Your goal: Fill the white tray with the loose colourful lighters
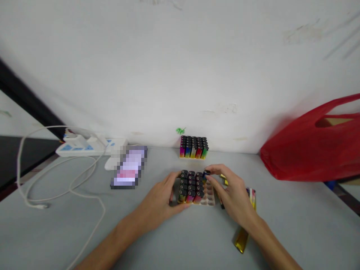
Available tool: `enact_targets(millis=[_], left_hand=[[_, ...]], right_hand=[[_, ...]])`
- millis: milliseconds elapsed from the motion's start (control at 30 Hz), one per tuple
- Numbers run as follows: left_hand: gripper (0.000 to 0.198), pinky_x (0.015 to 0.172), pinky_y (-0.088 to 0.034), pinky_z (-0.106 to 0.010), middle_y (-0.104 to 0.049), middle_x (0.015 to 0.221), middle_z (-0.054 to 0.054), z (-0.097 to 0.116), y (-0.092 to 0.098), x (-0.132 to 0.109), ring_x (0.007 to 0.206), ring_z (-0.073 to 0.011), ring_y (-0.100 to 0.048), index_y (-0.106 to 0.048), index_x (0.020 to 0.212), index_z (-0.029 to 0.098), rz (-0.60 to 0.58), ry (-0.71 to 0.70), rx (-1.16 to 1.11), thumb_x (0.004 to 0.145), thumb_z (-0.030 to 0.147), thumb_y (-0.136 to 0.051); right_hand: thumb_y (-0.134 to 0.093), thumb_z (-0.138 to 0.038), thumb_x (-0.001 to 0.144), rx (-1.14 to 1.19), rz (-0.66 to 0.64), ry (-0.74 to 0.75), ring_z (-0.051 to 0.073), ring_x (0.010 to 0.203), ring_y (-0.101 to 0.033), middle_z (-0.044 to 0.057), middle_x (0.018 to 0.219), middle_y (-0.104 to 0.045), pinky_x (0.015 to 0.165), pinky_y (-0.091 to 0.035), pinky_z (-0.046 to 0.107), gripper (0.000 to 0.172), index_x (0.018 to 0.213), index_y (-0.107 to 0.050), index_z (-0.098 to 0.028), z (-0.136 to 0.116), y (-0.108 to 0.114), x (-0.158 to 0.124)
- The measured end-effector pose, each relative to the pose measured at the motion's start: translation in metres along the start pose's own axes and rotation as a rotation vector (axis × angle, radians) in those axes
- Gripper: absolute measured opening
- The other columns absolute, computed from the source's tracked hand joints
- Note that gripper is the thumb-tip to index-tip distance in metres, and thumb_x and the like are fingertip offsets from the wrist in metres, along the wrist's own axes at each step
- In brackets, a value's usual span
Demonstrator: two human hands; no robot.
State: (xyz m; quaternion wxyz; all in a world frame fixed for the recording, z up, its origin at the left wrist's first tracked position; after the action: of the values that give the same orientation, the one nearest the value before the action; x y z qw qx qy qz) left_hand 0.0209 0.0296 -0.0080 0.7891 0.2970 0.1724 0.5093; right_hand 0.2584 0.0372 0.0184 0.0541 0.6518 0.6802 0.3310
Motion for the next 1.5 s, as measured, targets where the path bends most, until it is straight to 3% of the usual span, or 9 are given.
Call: enact_targets(millis=[167,267,400,633,967,1200,1300,1400,1500], left_hand=[[0.072,0.094,-0.059,-0.044,-0.074,0.131,-0.009,0.001,0.0,0.001,0.101,-0.0298,-0.074,-0.051,0.154,0.027,0.004,0.006,0.001,0.093,0.039,-0.087],[0.072,0.099,-0.059,-0.045,-0.074,0.133,-0.01,0.0,0.0,0.001,0.111,-0.0327,-0.074,-0.052,0.155,0.027,0.009,0.006,0.005,0.093,0.041,-0.087],[0.077,0.096,-0.06,-0.044,-0.073,0.139,-0.01,-0.003,-0.001,0.0,0.112,-0.0327,-0.074,-0.048,0.158,0.029,0.004,0.009,0.022,0.093,0.042,-0.087],[0.076,0.082,-0.058,-0.04,-0.075,0.127,-0.008,-0.003,0.0,-0.001,0.094,-0.0281,-0.073,-0.048,0.157,0.028,0.0,0.015,0.055,0.094,0.044,-0.086],[0.075,0.087,-0.059,-0.043,-0.074,0.133,-0.011,0.0,0.001,0.0,0.099,-0.03,-0.074,-0.049,0.157,0.027,0.005,0.009,0.022,0.094,0.044,-0.085],[0.075,0.083,-0.058,-0.04,-0.076,0.128,-0.009,0.001,0.001,0.0,0.096,-0.0292,-0.074,-0.05,0.156,0.027,0.005,0.005,0.03,0.094,0.044,-0.086],[0.076,0.091,-0.058,-0.042,-0.074,0.134,-0.009,0.001,0.001,0.0,0.105,-0.0309,-0.074,-0.049,0.157,0.028,0.005,0.006,0.008,0.093,0.043,-0.087],[0.076,0.085,-0.058,-0.041,-0.076,0.127,-0.008,-0.002,0.0,0.0,0.096,-0.0291,-0.073,-0.048,0.158,0.027,-0.002,0.022,0.032,0.094,0.044,-0.086],[0.078,0.085,-0.057,-0.041,-0.075,0.129,-0.01,-0.002,0.0,0.0,0.097,-0.0292,-0.073,-0.047,0.158,0.027,0.007,0.017,0.032,0.093,0.045,-0.086]], right_hand=[[-0.069,-0.026,0.101,-0.003,-0.037,0.018,0.028,0.119,-0.073,0.004,0.123,-0.081,0.107,-0.052,0.044,0.02,0.121,-0.073,-0.028,-0.005,0.003,0.0],[-0.063,-0.024,0.099,-0.031,0.038,-0.018,0.028,0.119,-0.072,0.005,0.125,-0.08,0.108,-0.051,0.045,0.022,0.119,-0.074,-0.027,0.0,0.011,0.002],[-0.06,-0.03,0.095,-0.284,0.161,-0.131,0.033,0.113,-0.07,0.011,0.118,-0.08,0.104,-0.049,0.051,0.024,0.112,-0.077,-0.023,0.027,0.029,0.005],[-0.068,-0.053,0.096,-0.571,-0.009,-0.344,0.038,0.105,-0.068,0.013,0.105,-0.08,0.09,-0.044,0.049,0.032,0.099,-0.084,-0.026,0.078,0.043,0.004],[-0.066,-0.059,0.101,-0.424,0.038,-0.234,0.036,0.103,-0.062,0.009,0.1,-0.08,0.091,-0.037,0.048,0.036,0.096,-0.077,-0.024,0.075,0.031,0.003],[-0.059,-0.058,0.107,-0.347,0.246,-0.096,0.032,0.1,-0.061,0.01,0.104,-0.074,0.089,-0.042,0.045,0.041,0.106,-0.079,-0.023,0.049,0.046,0.012],[-0.065,-0.063,0.103,-0.227,0.395,-0.16,0.027,0.082,-0.058,0.007,0.091,-0.069,0.078,-0.044,0.04,0.044,0.102,-0.077,-0.021,0.046,0.059,0.011],[-0.074,-0.064,0.098,0.017,0.501,-0.307,0.022,0.07,-0.056,0.002,0.078,-0.066,0.069,-0.045,0.036,0.043,0.093,-0.072,-0.02,0.053,0.064,0.008],[-0.087,-0.057,0.089,0.442,0.468,-0.451,0.02,0.069,-0.059,0.001,0.073,-0.064,0.066,-0.052,0.035,0.041,0.08,-0.069,-0.021,0.062,0.056,0.008]])
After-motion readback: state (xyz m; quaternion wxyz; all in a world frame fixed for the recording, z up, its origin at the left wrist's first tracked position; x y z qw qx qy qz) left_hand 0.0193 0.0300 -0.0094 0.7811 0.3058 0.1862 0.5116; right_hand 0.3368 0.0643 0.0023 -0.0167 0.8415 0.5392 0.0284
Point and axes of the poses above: each hand's wrist, its own x-axis towards the middle knuckle, its own y-axis out of the back of the hand, z = x × y, the point moved 5 cm from there along x, towards the middle knuckle
